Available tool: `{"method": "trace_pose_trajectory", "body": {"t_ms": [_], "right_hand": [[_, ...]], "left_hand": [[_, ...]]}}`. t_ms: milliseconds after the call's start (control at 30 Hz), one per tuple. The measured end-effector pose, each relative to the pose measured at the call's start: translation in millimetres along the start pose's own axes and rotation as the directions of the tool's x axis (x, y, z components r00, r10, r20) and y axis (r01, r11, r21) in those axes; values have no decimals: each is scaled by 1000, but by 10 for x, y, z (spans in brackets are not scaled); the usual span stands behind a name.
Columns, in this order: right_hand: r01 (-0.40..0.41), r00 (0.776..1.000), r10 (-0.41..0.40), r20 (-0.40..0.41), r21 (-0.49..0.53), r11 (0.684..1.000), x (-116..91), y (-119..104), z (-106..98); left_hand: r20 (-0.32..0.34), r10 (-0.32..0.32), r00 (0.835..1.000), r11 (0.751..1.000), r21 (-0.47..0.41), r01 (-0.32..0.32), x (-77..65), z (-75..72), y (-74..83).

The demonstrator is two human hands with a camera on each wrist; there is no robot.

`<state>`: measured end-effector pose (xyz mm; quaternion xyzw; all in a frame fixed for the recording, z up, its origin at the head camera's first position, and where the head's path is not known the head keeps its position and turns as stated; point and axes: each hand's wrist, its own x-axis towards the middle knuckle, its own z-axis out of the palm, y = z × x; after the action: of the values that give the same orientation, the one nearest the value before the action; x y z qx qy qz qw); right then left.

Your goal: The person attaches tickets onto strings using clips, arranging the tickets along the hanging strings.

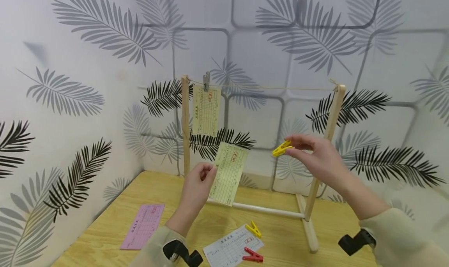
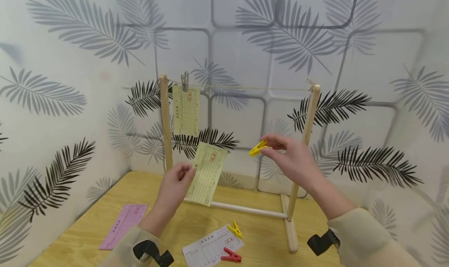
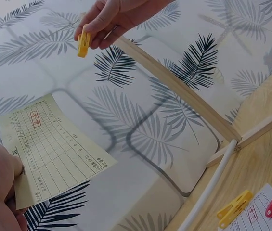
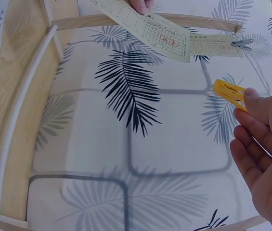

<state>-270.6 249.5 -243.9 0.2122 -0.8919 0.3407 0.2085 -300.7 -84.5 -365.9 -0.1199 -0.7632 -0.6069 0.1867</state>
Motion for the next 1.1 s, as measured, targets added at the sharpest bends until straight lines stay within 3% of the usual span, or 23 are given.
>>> {"method": "trace_pose_trajectory", "body": {"t_ms": [200,367,567,767,1100], "right_hand": [[24,1000,-25,-4,-18,1000,158,-186,-85],[97,994,-99,-41,-50,994,296,-312,-146],[160,983,-169,-73,-108,981,470,-438,-254],[162,982,-171,-84,-106,981,656,-528,-343],[178,982,-184,-36,-118,977,1030,-759,-450]], "left_hand": [[-15,2,1000,1000,-22,-2,64,0,58],[-32,23,999,999,-27,-23,129,13,136],[-66,48,997,999,7,-47,195,52,233],[-99,45,994,998,45,-41,266,64,287],[-38,48,998,996,-72,-51,443,60,421]]}}
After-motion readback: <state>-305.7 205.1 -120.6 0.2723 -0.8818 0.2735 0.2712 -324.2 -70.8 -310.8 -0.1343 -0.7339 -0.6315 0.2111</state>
